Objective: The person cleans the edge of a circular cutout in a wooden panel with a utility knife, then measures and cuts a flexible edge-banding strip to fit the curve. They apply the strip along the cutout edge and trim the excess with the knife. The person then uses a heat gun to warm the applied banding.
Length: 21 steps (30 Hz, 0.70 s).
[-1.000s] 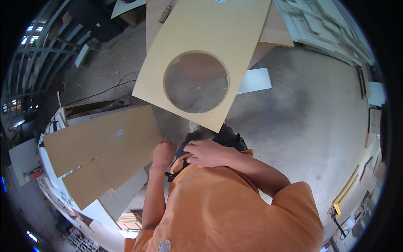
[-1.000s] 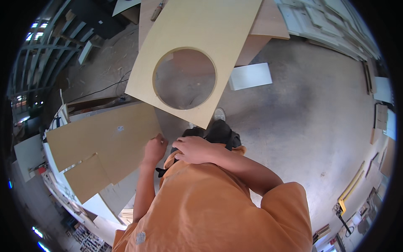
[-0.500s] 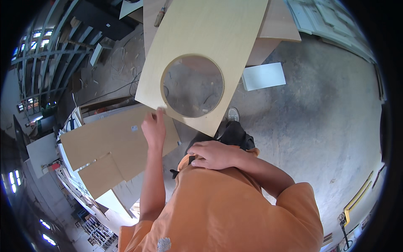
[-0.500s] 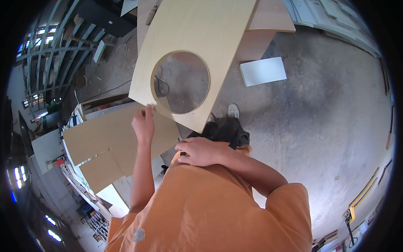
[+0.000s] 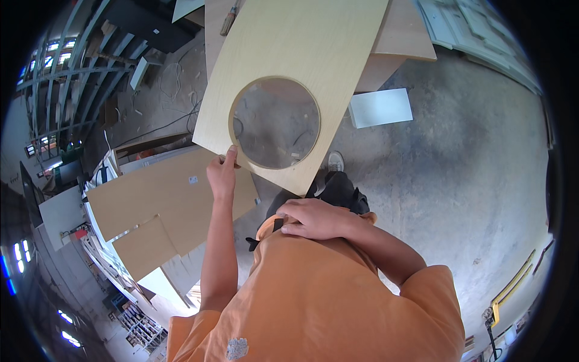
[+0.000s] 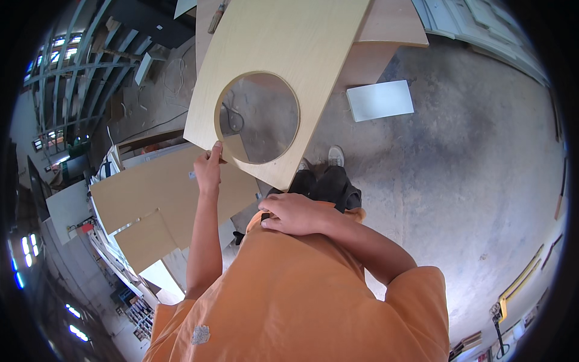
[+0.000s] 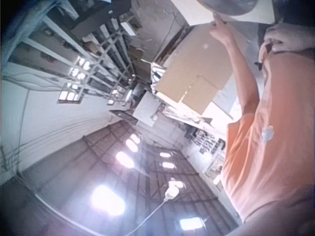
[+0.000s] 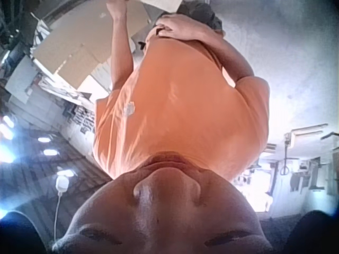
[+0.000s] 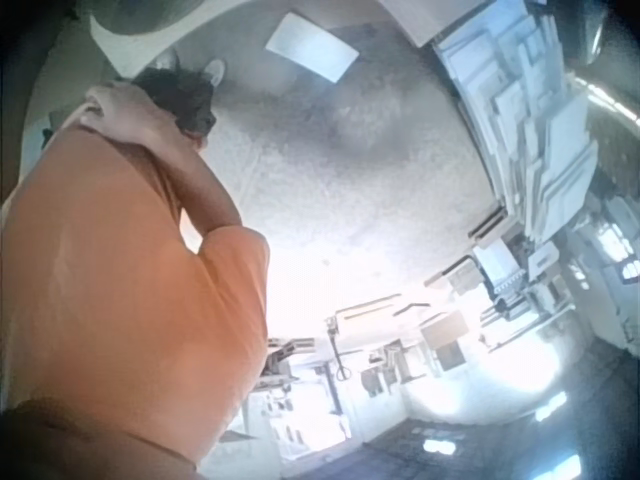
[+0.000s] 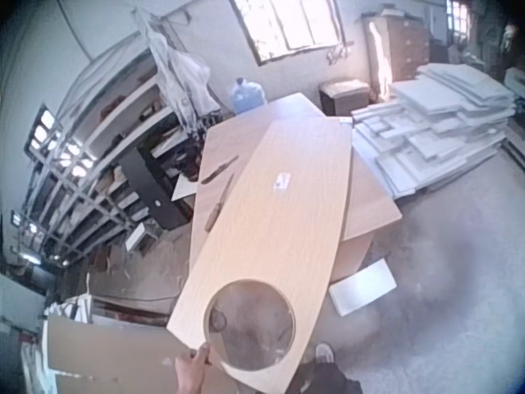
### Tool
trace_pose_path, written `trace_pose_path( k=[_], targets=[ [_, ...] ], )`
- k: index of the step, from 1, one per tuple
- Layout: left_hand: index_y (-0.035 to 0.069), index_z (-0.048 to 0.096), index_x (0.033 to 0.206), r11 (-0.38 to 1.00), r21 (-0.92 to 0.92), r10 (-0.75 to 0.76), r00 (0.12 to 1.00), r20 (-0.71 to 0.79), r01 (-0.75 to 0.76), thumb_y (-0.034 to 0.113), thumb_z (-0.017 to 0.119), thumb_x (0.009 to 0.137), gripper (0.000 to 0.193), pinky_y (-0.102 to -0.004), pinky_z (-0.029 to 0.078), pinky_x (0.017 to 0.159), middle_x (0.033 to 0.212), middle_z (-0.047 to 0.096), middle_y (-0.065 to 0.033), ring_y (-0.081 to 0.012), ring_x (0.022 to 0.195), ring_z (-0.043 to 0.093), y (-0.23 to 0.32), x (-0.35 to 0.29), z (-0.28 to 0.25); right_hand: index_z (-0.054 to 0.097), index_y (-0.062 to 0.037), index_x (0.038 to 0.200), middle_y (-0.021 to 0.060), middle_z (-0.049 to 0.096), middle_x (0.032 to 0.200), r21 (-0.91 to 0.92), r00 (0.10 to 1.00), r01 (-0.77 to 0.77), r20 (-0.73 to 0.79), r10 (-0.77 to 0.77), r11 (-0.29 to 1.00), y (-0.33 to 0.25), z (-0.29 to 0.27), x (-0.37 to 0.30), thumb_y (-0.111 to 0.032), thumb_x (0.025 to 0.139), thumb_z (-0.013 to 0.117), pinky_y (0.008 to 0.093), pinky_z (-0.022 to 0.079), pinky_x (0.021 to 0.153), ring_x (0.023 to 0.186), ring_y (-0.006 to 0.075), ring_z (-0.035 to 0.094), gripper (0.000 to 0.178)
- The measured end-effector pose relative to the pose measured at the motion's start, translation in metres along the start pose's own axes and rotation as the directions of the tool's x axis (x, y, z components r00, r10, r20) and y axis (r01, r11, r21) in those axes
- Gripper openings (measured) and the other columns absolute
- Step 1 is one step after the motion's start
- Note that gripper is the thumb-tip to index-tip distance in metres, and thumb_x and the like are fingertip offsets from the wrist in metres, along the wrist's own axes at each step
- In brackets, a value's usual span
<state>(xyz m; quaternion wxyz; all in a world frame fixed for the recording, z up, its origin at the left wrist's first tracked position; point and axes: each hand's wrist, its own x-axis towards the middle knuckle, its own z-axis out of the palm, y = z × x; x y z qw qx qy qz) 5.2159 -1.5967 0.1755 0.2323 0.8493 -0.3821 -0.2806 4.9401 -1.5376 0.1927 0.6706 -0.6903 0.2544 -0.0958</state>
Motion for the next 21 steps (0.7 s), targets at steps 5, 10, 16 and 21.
trace_pose_path(
  k=[5, 10, 16, 21],
  targets=[
    [-0.005, 0.071, 0.083, 0.990, -0.097, -0.091, 0.991, 0.094, 0.100, 0.043, 0.069, 0.096, 0.050, -0.0310, 0.039, 0.043, 0.073, 0.070, -0.0083, -0.0122, 0.053, 0.052, -0.001, -0.005, -0.007, 0.060, 0.0019, 0.129, 0.0190, 0.065, 0.129, 0.005, 0.999, 0.031, 0.026, -0.031, 1.000, -0.004, 0.000, 0.005, -0.032, 0.099, 0.062, 0.0454, 0.051, 0.099, 0.117, 0.0375, 0.064, 0.045],
    [0.000, 0.071, 0.093, 0.975, -0.153, -0.137, 0.976, 0.171, 0.164, 0.040, 0.062, 0.102, 0.042, -0.0270, 0.029, 0.039, 0.078, 0.070, -0.0070, -0.0075, 0.046, 0.041, -0.006, -0.009, -0.010, 0.061, -0.0008, 0.125, 0.0161, 0.066, 0.121, -0.001, 0.998, 0.061, 0.013, -0.061, 0.998, -0.006, 0.004, 0.013, -0.029, 0.101, 0.064, 0.0441, 0.051, 0.095, 0.112, 0.0354, 0.065, 0.037],
    [0.001, 0.072, 0.092, 0.987, -0.163, 0.022, 0.981, 0.194, 0.010, 0.032, 0.063, 0.101, 0.034, -0.0255, 0.031, 0.042, 0.077, 0.072, -0.0052, -0.0060, 0.049, 0.043, -0.023, -0.006, -0.012, 0.060, 0.0007, 0.124, 0.0164, 0.066, 0.121, 0.000, 0.997, 0.079, -0.016, -0.079, 0.997, -0.011, 0.005, 0.019, -0.027, 0.101, 0.065, 0.0440, 0.052, 0.092, 0.108, 0.0351, 0.066, 0.036],
    [-0.003, 0.073, 0.091, 0.988, -0.117, 0.122, 0.975, 0.188, -0.101, 0.029, 0.064, 0.100, 0.034, -0.0270, 0.038, 0.057, 0.075, 0.070, -0.0046, -0.0070, 0.062, 0.049, -0.031, -0.006, -0.017, 0.059, 0.0014, 0.124, 0.0163, 0.066, 0.120, 0.016, 0.997, 0.080, -0.017, -0.079, 0.997, -0.021, 0.003, 0.031, -0.027, 0.101, 0.064, 0.0431, 0.052, 0.094, 0.109, 0.0341, 0.067, 0.037]
  ],
)
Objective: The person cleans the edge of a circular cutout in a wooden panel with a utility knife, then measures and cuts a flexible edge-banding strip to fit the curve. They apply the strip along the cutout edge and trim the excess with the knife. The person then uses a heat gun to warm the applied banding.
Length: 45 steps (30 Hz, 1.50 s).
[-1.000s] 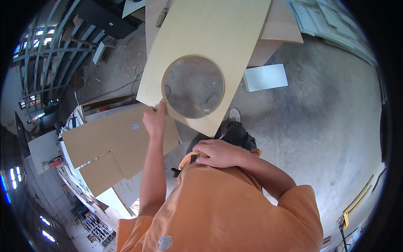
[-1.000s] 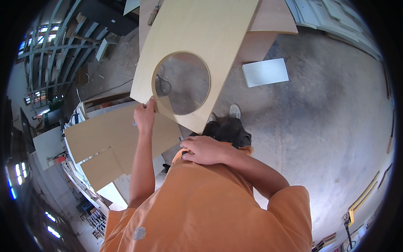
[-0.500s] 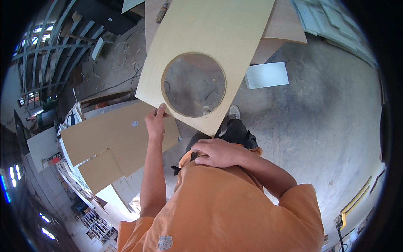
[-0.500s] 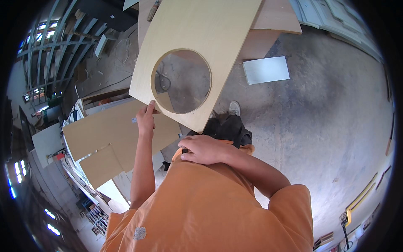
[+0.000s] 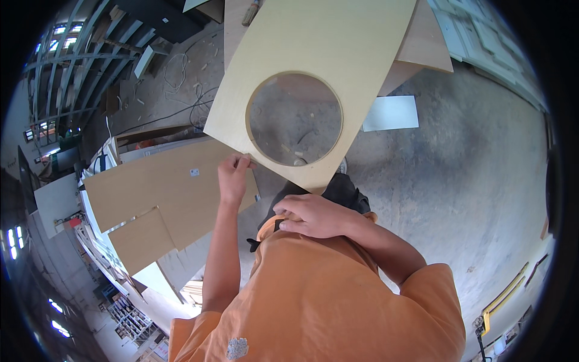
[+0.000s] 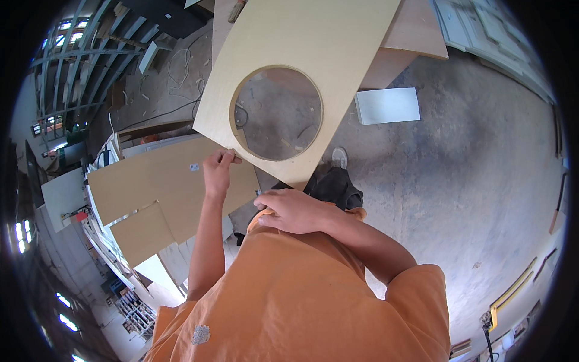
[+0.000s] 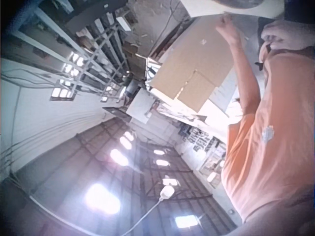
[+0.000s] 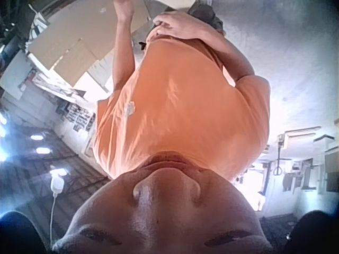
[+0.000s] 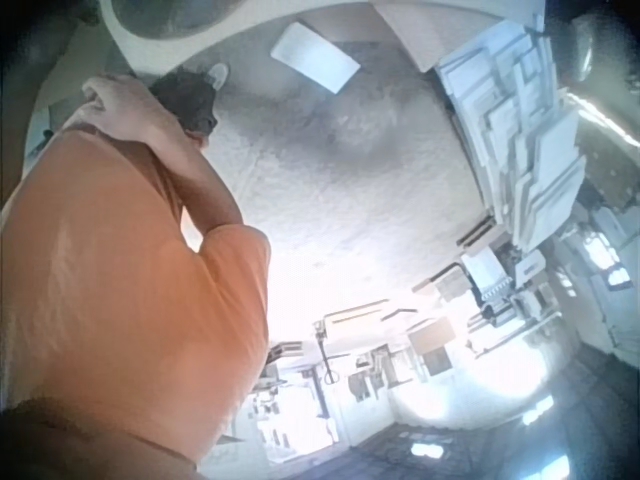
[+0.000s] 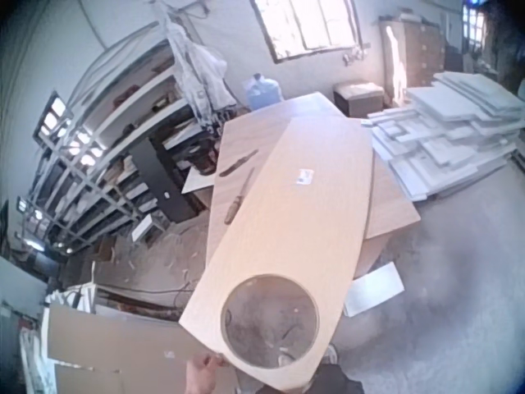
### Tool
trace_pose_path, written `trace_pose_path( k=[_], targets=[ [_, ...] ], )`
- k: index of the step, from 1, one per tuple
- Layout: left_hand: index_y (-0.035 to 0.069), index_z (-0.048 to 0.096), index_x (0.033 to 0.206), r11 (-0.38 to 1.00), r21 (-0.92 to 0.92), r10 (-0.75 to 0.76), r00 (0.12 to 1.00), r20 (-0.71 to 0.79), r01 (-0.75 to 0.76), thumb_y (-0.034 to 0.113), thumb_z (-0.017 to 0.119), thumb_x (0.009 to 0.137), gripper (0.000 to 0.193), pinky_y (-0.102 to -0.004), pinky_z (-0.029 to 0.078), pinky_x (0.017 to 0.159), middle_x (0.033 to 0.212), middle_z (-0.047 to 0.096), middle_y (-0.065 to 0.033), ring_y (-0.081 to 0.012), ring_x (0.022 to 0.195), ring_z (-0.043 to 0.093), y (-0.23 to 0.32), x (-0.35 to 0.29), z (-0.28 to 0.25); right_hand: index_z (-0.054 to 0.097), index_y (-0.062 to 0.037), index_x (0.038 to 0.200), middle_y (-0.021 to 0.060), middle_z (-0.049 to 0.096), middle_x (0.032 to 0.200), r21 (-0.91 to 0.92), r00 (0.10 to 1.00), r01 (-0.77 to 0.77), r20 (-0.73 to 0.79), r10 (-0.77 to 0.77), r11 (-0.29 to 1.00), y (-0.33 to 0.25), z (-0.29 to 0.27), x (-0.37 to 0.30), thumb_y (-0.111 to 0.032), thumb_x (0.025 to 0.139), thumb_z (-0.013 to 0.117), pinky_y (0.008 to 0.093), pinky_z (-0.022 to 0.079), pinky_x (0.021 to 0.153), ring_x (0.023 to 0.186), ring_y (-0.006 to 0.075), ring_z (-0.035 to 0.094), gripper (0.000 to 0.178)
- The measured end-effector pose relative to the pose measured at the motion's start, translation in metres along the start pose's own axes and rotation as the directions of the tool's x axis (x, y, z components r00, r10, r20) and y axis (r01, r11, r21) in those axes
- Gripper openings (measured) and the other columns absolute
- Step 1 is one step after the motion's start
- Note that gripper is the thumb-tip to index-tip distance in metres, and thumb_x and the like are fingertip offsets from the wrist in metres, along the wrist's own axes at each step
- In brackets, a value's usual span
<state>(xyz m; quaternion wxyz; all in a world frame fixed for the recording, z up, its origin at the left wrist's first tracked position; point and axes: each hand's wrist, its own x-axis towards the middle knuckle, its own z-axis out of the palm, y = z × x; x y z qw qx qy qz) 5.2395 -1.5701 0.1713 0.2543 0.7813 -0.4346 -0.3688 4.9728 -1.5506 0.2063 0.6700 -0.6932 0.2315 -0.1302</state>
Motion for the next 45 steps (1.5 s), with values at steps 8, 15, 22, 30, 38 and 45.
trace_pose_path(
  k=[8, 15, 22, 30, 38, 45],
  targets=[
    [-0.002, 0.069, 0.103, 0.926, -0.281, -0.193, 0.957, 0.218, 0.251, 0.030, 0.062, 0.101, 0.033, -0.0247, 0.030, 0.038, 0.088, 0.075, -0.0103, -0.0058, 0.044, 0.038, 0.003, 0.009, -0.016, 0.061, -0.0001, 0.115, 0.0177, 0.068, 0.112, 0.091, 0.936, 0.059, -0.352, -0.024, 0.994, -0.015, -0.002, 0.045, -0.015, 0.094, 0.070, 0.0417, 0.056, 0.084, 0.098, 0.0333, 0.070, 0.027],
    [-0.002, 0.070, 0.097, 0.884, -0.334, -0.163, 0.885, 0.435, 0.327, 0.036, 0.066, 0.100, 0.038, -0.0244, 0.028, 0.038, 0.086, 0.074, -0.0090, -0.0042, 0.043, 0.035, -0.019, 0.061, -0.049, 0.061, -0.0003, 0.123, 0.0163, 0.066, 0.113, -0.555, 0.753, -0.337, -0.644, -0.136, 0.761, -0.007, 0.011, 0.110, -0.016, 0.089, 0.075, 0.0471, 0.053, 0.089, 0.101, 0.0386, 0.065, 0.040],
    [-0.004, 0.073, 0.085, 0.866, -0.400, -0.117, 0.899, 0.422, 0.300, 0.035, 0.073, 0.096, 0.040, -0.0259, 0.022, 0.040, 0.056, 0.052, 0.0030, -0.0033, 0.041, 0.031, -0.055, 0.136, -0.088, 0.058, 0.0028, 0.130, 0.0209, 0.065, 0.117, -0.418, 0.659, -0.650, -0.726, 0.197, 0.635, -0.007, 0.054, 0.165, -0.018, 0.092, 0.072, 0.0488, 0.052, 0.094, 0.107, 0.0416, 0.063, 0.046],
    [-0.001, 0.076, 0.094, 0.866, -0.407, 0.010, 0.803, 0.596, 0.291, 0.032, 0.072, 0.097, 0.034, -0.0236, 0.036, 0.058, 0.074, 0.068, 0.0001, -0.0044, 0.062, 0.048, -0.068, 0.168, -0.107, 0.056, 0.0049, 0.130, 0.0207, 0.065, 0.104, -0.313, 0.536, -0.716, -0.819, 0.203, 0.624, -0.014, 0.063, 0.203, -0.013, 0.090, 0.072, 0.0494, 0.052, 0.085, 0.097, 0.0410, 0.064, 0.047],
    [-0.002, 0.076, 0.090, 0.861, -0.489, 0.252, 0.719, 0.648, 0.139, 0.030, 0.071, 0.098, 0.033, -0.0291, 0.048, 0.079, 0.080, 0.072, -0.0060, -0.0109, 0.080, 0.061, -0.088, 0.194, -0.101, 0.056, 0.0046, 0.132, 0.0243, 0.066, 0.110, -0.094, 0.414, -0.686, -0.866, 0.281, 0.722, -0.015, 0.062, 0.234, -0.019, 0.091, 0.071, 0.0511, 0.051, 0.086, 0.099, 0.0455, 0.064, 0.050],
    [-0.003, 0.075, 0.095, 0.896, -0.428, 0.271, 0.619, 0.737, 0.117, 0.029, 0.071, 0.098, 0.032, -0.0283, 0.050, 0.078, 0.083, 0.074, -0.0064, -0.0105, 0.080, 0.063, -0.082, 0.208, -0.109, 0.058, 0.0043, 0.130, 0.0256, 0.067, 0.116, 0.033, 0.314, -0.714, -0.878, 0.361, 0.700, -0.021, 0.062, 0.243, -0.026, 0.091, 0.072, 0.0488, 0.049, 0.095, 0.111, 0.0442, 0.061, 0.052]
  ],
)
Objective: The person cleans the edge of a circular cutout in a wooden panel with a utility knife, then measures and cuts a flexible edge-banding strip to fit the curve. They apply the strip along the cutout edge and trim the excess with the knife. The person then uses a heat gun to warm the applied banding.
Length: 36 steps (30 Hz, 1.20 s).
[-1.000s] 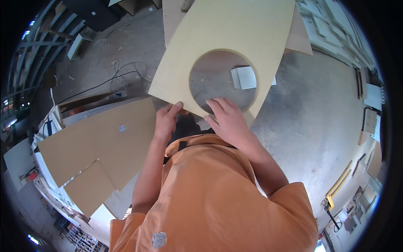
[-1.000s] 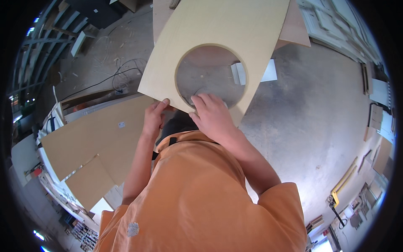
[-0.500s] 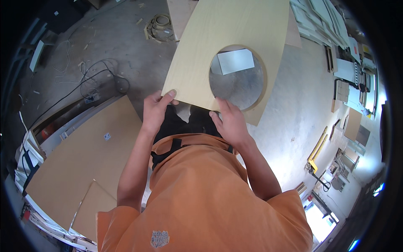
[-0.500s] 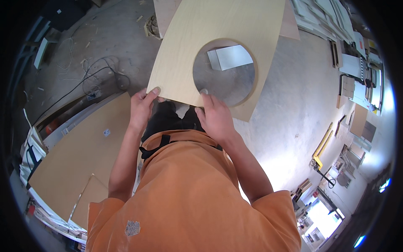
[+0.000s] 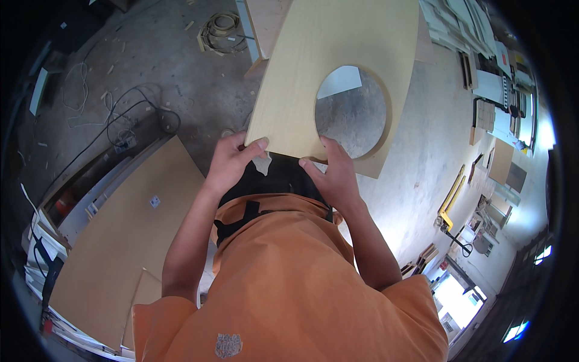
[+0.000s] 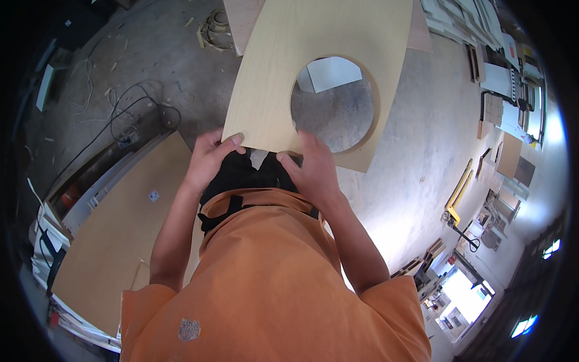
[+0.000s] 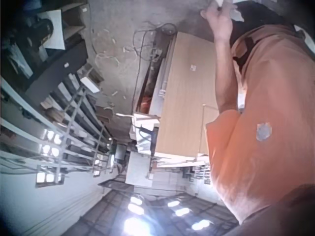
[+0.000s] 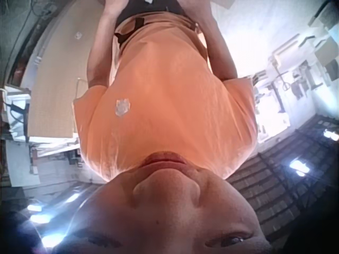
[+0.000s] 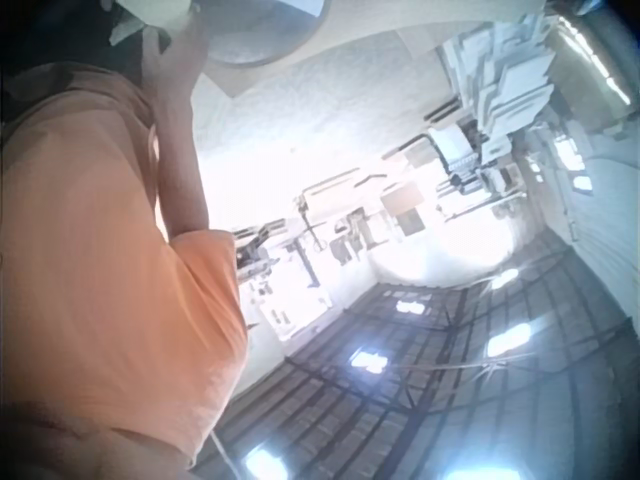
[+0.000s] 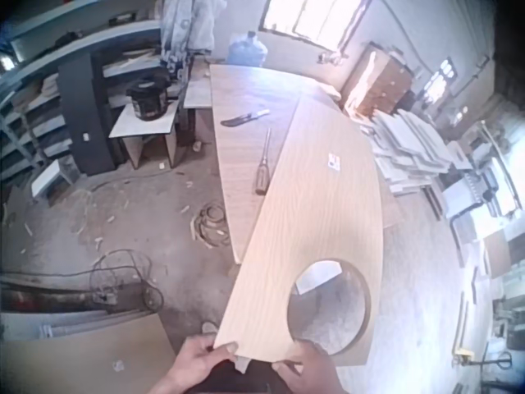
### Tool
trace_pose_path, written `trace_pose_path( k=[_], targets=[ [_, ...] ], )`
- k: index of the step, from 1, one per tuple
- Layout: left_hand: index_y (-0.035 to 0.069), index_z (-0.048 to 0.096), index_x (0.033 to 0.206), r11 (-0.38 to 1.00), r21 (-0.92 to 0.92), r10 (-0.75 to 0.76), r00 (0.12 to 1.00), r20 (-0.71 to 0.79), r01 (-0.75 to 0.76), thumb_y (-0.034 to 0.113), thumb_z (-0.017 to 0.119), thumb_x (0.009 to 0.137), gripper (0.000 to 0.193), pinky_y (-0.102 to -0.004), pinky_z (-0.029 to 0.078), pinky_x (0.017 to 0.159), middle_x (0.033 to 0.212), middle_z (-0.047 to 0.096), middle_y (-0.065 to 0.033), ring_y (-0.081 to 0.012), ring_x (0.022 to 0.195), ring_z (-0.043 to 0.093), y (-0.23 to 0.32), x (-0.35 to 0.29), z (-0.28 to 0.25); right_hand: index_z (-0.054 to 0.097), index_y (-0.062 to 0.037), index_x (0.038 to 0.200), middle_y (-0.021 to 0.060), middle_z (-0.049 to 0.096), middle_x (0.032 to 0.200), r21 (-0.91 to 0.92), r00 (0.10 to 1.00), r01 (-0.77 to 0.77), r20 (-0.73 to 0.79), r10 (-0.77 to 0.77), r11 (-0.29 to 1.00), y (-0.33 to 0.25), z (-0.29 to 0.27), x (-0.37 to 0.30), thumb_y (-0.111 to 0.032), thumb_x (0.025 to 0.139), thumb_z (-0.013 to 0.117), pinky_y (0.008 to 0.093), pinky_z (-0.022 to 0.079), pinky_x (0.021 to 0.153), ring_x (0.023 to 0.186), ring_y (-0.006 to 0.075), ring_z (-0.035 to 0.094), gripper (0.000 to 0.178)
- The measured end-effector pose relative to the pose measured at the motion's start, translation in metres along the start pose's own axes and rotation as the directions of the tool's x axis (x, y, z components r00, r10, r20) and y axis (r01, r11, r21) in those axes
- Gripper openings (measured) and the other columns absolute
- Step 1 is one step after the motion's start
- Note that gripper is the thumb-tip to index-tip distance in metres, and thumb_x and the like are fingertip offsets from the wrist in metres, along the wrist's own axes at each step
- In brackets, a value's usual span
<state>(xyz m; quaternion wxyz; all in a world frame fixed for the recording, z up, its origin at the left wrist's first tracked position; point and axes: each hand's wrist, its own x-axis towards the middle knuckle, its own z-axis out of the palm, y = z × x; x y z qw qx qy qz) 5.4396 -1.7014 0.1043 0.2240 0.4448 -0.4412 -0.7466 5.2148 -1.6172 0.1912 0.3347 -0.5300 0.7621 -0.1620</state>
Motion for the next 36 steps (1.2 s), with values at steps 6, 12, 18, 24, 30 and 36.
trace_pose_path(
  k=[6, 12, 18, 24, 30, 36],
  targets=[
    [-0.005, 0.073, 0.107, 0.999, -0.042, -0.023, 0.999, 0.049, 0.025, 0.027, 0.071, 0.098, 0.033, -0.0287, 0.051, 0.079, 0.086, 0.074, -0.0072, -0.0104, 0.083, 0.065, 0.007, 0.001, -0.003, 0.064, 0.0052, 0.124, 0.0244, 0.069, 0.116, -0.006, 0.993, -0.003, -0.115, 0.002, 1.000, 0.007, -0.003, 0.022, -0.031, 0.093, 0.072, 0.0450, 0.051, 0.095, 0.108, 0.0401, 0.065, 0.048],
    [-0.005, 0.072, 0.107, 0.996, -0.050, -0.071, 0.996, 0.052, 0.073, 0.024, 0.072, 0.097, 0.031, -0.0286, 0.051, 0.077, 0.086, 0.073, -0.0071, -0.0105, 0.082, 0.065, 0.005, 0.003, -0.004, 0.064, 0.0066, 0.125, 0.0185, 0.074, 0.111, 0.324, 0.975, -0.214, 0.017, 0.221, 0.922, -0.004, -0.012, 0.068, -0.029, 0.098, 0.067, 0.0349, 0.053, 0.088, 0.100, 0.0253, 0.071, 0.045],
    [-0.005, 0.071, 0.108, 0.989, -0.081, -0.117, 0.990, 0.073, 0.122, 0.020, 0.071, 0.097, 0.027, -0.0284, 0.051, 0.078, 0.087, 0.072, -0.0050, -0.0099, 0.083, 0.063, 0.009, 0.005, -0.003, 0.069, 0.0059, 0.115, 0.0110, 0.074, 0.094, 0.305, 0.954, -0.296, 0.058, 0.293, 0.905, -0.015, -0.024, 0.107, -0.026, 0.100, 0.064, 0.0302, 0.051, 0.081, 0.087, 0.0156, 0.067, 0.036],
    [-0.005, 0.069, 0.117, 0.976, -0.126, -0.159, 0.976, 0.147, 0.178, 0.015, 0.071, 0.097, 0.028, -0.0282, 0.050, 0.081, 0.097, 0.072, -0.0052, -0.0087, 0.090, 0.061, 0.014, 0.010, -0.008, 0.071, 0.0053, 0.102, 0.0067, 0.069, 0.080, 0.360, 0.956, -0.292, 0.090, 0.278, 0.886, -0.006, -0.030, 0.116, -0.022, 0.098, 0.064, 0.0286, 0.047, 0.072, 0.076, 0.0108, 0.058, 0.028],
    [-0.005, 0.068, 0.122, 0.977, -0.106, -0.158, 0.966, 0.206, 0.183, 0.013, 0.070, 0.098, 0.030, -0.0269, 0.050, 0.081, 0.100, 0.072, -0.0058, -0.0079, 0.090, 0.060, 0.018, 0.014, -0.015, 0.071, 0.0052, 0.098, 0.0044, 0.067, 0.078, 0.384, 0.953, -0.301, 0.155, 0.260, 0.873, -0.002, -0.034, 0.122, -0.019, 0.099, 0.063, 0.0283, 0.045, 0.069, 0.073, 0.0101, 0.054, 0.026],
    [-0.006, 0.067, 0.123, 0.979, -0.103, -0.153, 0.968, 0.199, 0.176, 0.012, 0.070, 0.097, 0.031, -0.0261, 0.050, 0.078, 0.099, 0.072, -0.0057, -0.0077, 0.088, 0.061, 0.017, 0.014, -0.014, 0.073, 0.0062, 0.116, 0.0081, 0.074, 0.099, 0.399, 0.921, -0.368, 0.278, 0.272, 0.840, -0.002, -0.047, 0.124, -0.018, 0.104, 0.061, 0.0326, 0.054, 0.092, 0.094, 0.0173, 0.069, 0.030]
  ],
)
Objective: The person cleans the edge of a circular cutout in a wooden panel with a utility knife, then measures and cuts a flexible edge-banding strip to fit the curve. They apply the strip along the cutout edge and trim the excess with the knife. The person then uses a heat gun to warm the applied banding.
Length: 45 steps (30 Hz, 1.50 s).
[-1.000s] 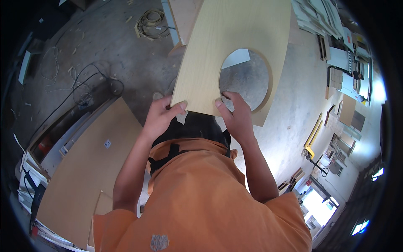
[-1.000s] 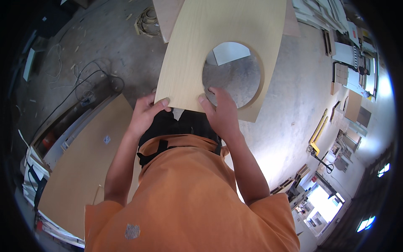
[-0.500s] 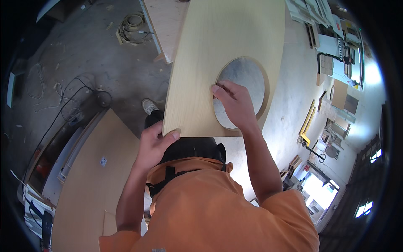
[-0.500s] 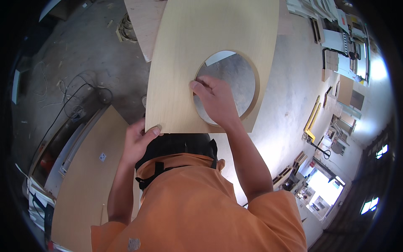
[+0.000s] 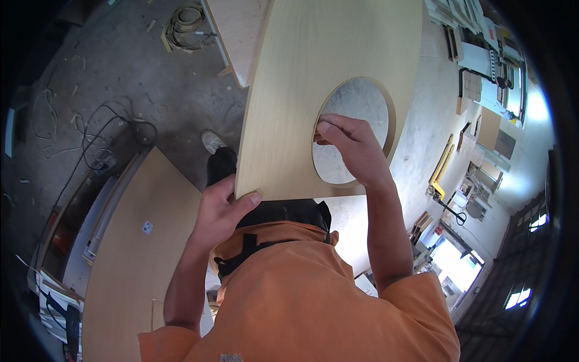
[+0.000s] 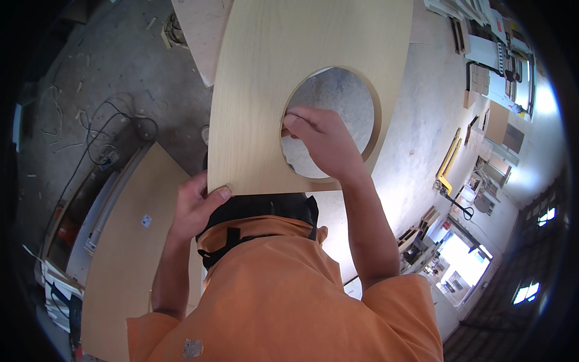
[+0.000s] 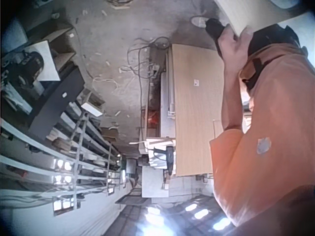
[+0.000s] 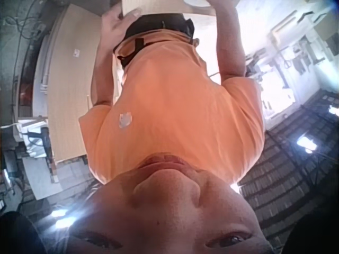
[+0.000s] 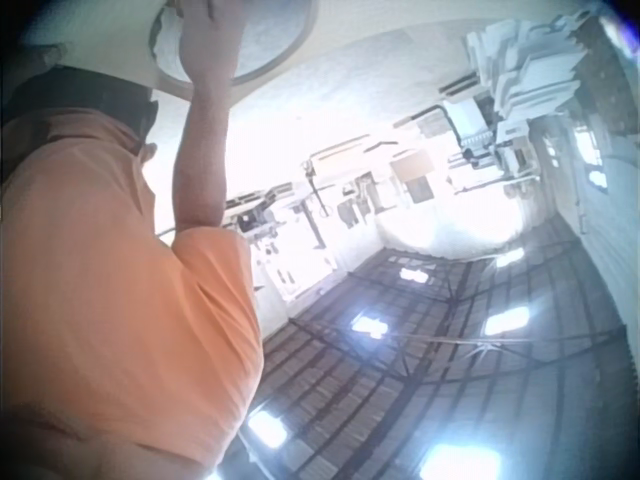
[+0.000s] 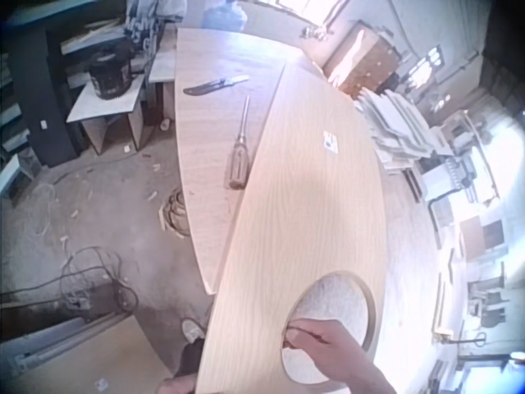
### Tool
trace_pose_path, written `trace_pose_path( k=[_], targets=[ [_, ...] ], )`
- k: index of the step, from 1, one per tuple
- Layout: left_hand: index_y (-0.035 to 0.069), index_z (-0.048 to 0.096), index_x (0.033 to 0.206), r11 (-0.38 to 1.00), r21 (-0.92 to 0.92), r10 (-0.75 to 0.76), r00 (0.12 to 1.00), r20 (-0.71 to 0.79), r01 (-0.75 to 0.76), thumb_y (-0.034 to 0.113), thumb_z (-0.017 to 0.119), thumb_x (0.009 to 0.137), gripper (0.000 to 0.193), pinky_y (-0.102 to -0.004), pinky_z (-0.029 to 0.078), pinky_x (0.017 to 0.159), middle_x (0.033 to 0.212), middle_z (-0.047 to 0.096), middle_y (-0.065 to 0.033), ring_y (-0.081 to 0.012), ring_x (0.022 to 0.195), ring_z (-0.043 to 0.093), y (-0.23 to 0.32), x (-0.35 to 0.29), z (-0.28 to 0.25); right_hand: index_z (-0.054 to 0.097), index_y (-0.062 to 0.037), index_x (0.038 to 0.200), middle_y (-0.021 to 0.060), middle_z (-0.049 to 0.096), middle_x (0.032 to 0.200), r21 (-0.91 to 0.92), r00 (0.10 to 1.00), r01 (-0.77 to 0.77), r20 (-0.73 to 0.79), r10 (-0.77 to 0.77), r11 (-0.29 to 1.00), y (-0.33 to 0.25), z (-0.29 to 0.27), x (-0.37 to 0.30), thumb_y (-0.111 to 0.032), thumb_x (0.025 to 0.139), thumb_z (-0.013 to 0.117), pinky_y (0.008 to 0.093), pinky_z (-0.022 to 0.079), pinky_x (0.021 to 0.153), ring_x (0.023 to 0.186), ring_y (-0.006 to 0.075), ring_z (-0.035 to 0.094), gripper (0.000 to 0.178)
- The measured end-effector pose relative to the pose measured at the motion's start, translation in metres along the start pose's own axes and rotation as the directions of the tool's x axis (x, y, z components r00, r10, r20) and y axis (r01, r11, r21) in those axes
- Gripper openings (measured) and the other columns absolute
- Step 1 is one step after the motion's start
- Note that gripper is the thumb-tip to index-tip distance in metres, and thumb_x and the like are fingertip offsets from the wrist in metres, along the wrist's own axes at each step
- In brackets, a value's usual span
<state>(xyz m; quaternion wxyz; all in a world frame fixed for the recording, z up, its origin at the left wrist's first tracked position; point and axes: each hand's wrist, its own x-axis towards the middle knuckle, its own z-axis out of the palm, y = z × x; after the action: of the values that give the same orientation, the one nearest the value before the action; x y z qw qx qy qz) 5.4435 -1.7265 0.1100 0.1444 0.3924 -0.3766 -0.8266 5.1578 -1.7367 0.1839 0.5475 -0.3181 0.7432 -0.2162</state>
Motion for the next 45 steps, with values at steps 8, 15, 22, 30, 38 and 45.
trace_pose_path(
  k=[8, 15, 22, 30, 38, 45],
  targets=[
    [-0.005, 0.066, 0.125, 0.999, 0.021, -0.026, 1.000, 0.005, 0.026, 0.009, 0.068, 0.097, 0.031, -0.0268, 0.050, 0.083, 0.104, 0.073, -0.0065, -0.0082, 0.092, 0.061, 0.002, -0.001, 0.000, 0.073, 0.0055, 0.111, 0.0040, 0.070, 0.091, -0.037, 0.999, 0.003, -0.043, -0.005, 0.999, 0.002, 0.005, -0.001, -0.026, 0.103, 0.064, 0.0293, 0.052, 0.082, 0.085, 0.0120, 0.063, 0.034],
    [-0.005, 0.066, 0.125, 1.000, -0.010, 0.005, 1.000, 0.004, -0.005, 0.010, 0.067, 0.098, 0.031, -0.0296, 0.051, 0.087, 0.107, 0.072, -0.0083, -0.0107, 0.097, 0.062, 0.000, 0.000, 0.003, 0.069, 0.0040, 0.094, 0.0043, 0.060, 0.069, -0.142, 0.993, 0.032, -0.112, -0.048, 0.989, 0.005, 0.009, 0.001, -0.032, 0.097, 0.069, 0.0306, 0.044, 0.063, 0.065, 0.0118, 0.051, 0.036],
    [-0.005, 0.069, 0.116, 0.998, 0.060, -0.022, 0.999, -0.050, 0.025, 0.012, 0.067, 0.099, 0.024, -0.0289, 0.051, 0.083, 0.099, 0.071, -0.0064, -0.0108, 0.092, 0.062, 0.001, -0.003, 0.008, 0.068, 0.0028, 0.089, -0.0028, 0.050, 0.069, -0.069, 0.989, 0.082, -0.119, -0.090, 0.994, 0.009, 0.009, -0.003, -0.025, 0.098, 0.068, 0.0274, 0.039, 0.061, 0.067, 0.0061, 0.043, 0.029],
    [-0.005, 0.069, 0.118, 0.980, 0.160, -0.083, 0.978, -0.194, 0.115, 0.017, 0.070, 0.097, 0.031, -0.0247, 0.048, 0.076, 0.097, 0.070, -0.0049, -0.0078, 0.087, 0.060, 0.018, -0.001, 0.020, 0.065, 0.0046, 0.093, 0.0163, 0.063, 0.072, -0.044, 0.979, 0.199, -0.028, -0.200, 0.979, 0.028, 0.009, -0.008, -0.032, 0.094, 0.071, 0.0359, 0.047, 0.063, 0.064, 0.0227, 0.057, 0.037],
    [-0.005, 0.067, 0.103, 0.871, 0.427, -0.027, 0.890, -0.456, 0.245, 0.035, 0.075, 0.096, 0.042, -0.0245, 0.040, 0.054, 0.070, 0.060, 0.0007, -0.0051, 0.062, 0.050, 0.065, 0.041, 0.041, 0.059, 0.0003, 0.081, 0.0177, 0.063, 0.076, -0.097, 0.930, 0.332, 0.199, -0.308, 0.938, 0.041, -0.009, 0.012, -0.035, 0.090, 0.073, 0.0454, 0.051, 0.064, 0.071, 0.0371, 0.063, 0.039],
    [-0.007, 0.062, 0.097, 0.845, 0.498, 0.122, 0.838, -0.532, 0.193, 0.055, 0.062, 0.100, 0.062, -0.0260, 0.032, 0.057, 0.070, 0.050, 0.0035, -0.0057, 0.066, 0.043, 0.073, 0.087, 0.050, 0.066, -0.0030, 0.089, 0.0102, 0.064, 0.075, -0.103, 0.873, 0.451, 0.256, -0.414, 0.887, 0.050, -0.013, 0.030, -0.032, 0.084, 0.078, 0.0411, 0.055, 0.064, 0.071, 0.0298, 0.067, 0.031]
  ],
)
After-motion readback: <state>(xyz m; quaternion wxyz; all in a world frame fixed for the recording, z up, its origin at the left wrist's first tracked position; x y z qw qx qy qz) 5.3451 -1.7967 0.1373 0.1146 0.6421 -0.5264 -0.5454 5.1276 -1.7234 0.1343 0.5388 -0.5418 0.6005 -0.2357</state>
